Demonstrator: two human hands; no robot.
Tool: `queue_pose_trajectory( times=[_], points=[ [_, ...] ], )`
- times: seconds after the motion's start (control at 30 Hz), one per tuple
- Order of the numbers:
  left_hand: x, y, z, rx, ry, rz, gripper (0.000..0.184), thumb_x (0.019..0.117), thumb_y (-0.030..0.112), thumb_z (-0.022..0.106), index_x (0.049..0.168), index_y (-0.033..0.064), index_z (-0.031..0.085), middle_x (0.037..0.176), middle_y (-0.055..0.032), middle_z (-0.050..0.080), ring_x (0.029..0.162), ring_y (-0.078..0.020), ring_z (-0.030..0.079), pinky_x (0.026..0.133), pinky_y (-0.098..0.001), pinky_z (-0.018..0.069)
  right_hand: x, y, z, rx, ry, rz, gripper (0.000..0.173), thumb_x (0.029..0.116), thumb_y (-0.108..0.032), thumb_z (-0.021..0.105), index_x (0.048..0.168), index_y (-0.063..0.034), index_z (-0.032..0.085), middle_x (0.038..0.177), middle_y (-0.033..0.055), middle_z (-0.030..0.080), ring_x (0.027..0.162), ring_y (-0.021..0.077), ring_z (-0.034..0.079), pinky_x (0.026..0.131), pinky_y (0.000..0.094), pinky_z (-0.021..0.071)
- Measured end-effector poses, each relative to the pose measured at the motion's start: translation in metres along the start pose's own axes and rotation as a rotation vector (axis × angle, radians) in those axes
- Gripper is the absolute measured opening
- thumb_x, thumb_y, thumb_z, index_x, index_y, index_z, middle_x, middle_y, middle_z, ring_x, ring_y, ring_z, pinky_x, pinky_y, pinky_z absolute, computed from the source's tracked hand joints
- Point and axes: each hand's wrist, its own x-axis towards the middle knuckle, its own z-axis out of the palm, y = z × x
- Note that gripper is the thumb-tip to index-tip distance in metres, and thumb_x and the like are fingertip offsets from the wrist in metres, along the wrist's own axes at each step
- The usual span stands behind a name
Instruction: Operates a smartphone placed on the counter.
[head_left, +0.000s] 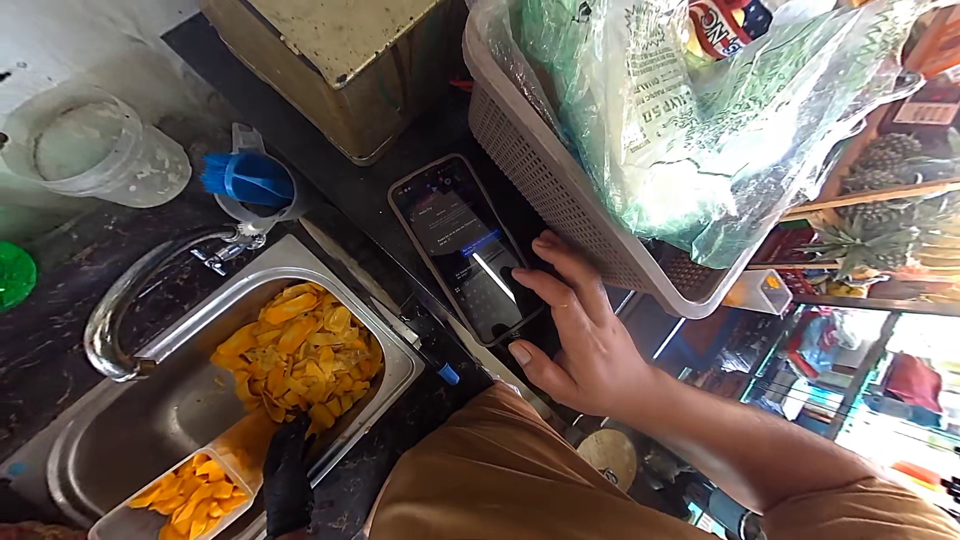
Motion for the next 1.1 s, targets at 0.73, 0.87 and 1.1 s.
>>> queue_pose_trajectory(
  times=[0.73, 0.87, 1.1],
  points=[
    [0.0028, -0.0048, -0.0019, 0.007, -0.001, 0.006, 0.046, 0.0999, 0.031, 0.056, 0.135, 0.0011, 0.056, 0.137, -0.0126, 0.060, 0.123, -0.0206, 0.058, 0.100, -0.0434, 0.0513, -0.0022, 0.0030, -0.0020, 0.004, -0.055, -0.139, 0.038, 0.1024, -0.051, 0.051, 0.127, -0.0247, 0.064, 0.157, 0.0191, 0.040, 0.153, 0.0375, 0.028, 0.119, 0.0528, 0.0365],
    [0.0030, -0.0043, -0.0012, 0.008, 0.005, 0.002, 0.045, 0.0993, 0.032, 0.057, 0.133, 0.0022, 0.058, 0.135, -0.0117, 0.060, 0.122, -0.0202, 0.058, 0.099, -0.0431, 0.0517, -0.0022, 0.0035, -0.0013, 0.005, -0.054, -0.138, 0.039, 0.1025, -0.051, 0.050, 0.128, -0.0249, 0.064, 0.157, 0.0197, 0.040, 0.153, 0.0381, 0.027, 0.119, 0.0530, 0.0367],
    [0.0028, -0.0037, -0.0008, 0.008, 0.001, -0.009, 0.046, 0.1002, 0.031, 0.056, 0.135, 0.0017, 0.057, 0.137, -0.0121, 0.059, 0.123, -0.0204, 0.058, 0.100, -0.0427, 0.0511, -0.0029, 0.0031, -0.0013, 0.032, -0.006, -0.056, 0.036, 0.1009, -0.044, 0.054, 0.119, -0.0148, 0.063, 0.154, 0.0181, 0.046, 0.152, 0.0360, 0.031, 0.119, 0.0504, 0.0387]
  ],
)
